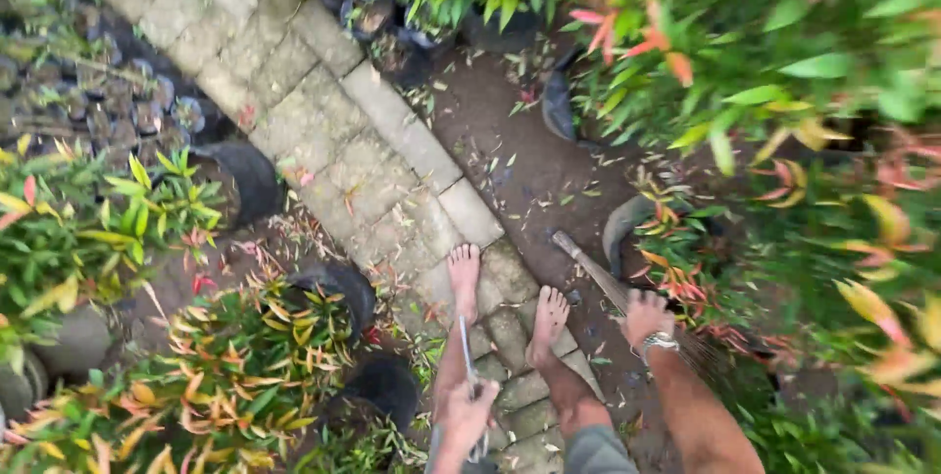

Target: The person trims several potted plants with colorful foliage using shears. They move along a brick path, cutting leaves and branches from different plants, and occasionally use a broom to sweep debris.

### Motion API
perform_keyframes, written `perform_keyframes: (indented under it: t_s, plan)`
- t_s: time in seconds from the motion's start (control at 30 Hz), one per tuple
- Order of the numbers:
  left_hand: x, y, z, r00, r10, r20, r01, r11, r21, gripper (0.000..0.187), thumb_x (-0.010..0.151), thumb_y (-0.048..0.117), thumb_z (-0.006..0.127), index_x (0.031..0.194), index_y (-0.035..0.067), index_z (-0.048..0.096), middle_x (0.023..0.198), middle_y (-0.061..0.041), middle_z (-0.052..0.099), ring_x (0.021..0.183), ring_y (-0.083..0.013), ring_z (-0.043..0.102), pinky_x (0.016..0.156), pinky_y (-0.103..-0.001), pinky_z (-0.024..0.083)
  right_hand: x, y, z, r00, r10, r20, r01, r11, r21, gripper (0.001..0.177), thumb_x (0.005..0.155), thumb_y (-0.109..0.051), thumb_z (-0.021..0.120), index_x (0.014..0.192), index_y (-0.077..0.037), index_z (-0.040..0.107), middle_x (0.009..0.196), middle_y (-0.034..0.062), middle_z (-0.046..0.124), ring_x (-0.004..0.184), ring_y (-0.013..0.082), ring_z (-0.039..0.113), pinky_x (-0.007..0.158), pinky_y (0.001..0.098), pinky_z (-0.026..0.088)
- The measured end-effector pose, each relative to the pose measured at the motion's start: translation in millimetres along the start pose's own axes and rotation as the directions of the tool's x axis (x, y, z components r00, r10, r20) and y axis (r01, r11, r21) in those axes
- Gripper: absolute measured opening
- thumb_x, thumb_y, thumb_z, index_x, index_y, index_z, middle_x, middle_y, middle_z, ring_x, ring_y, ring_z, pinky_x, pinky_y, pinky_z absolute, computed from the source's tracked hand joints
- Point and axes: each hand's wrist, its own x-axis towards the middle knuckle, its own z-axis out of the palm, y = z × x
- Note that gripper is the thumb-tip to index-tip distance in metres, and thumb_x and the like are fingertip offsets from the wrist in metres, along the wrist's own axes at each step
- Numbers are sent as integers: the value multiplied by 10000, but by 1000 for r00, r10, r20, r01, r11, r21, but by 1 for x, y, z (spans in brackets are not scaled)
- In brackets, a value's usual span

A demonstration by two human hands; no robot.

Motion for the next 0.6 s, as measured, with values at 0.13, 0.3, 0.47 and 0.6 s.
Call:
perform_keyframes:
  t_s: [0.13,0.3,0.47,0.6]
  plan:
    - [33,-84,65,988,-110,111,131,971,-202,336,926,331,809,724,76,724,494,-34,574,384,-123,536,379,-270,420,28,18,18,883,231,408,-192,972,-135,801,997,-523,514,1615,-187,131,1664,178,276,1519,409,312,1113,640,421]
    - [33,-106,91,971,-184,151,205,970,-134,342,902,471,786,758,163,823,399,-23,557,319,-83,516,355,-235,351,17,32,50,855,253,453,-135,951,-277,772,962,-198,717,1595,-93,288,1438,166,613,1331,318,589,1134,513,539]
    - [12,-60,68,969,-215,126,228,968,-101,316,921,475,721,891,188,850,548,31,602,422,-87,586,469,-243,463,30,69,120,961,-30,273,39,999,-26,441,1012,-450,413,1209,-98,590,1192,162,740,1143,342,735,931,500,623]
    - [-19,-10,51,973,-187,133,205,969,-140,250,928,406,709,1063,202,758,857,42,801,448,-79,604,456,-228,483,-10,5,3,929,-86,360,-47,938,343,385,914,-400,532,953,-111,784,1115,140,770,1042,325,741,888,436,544]
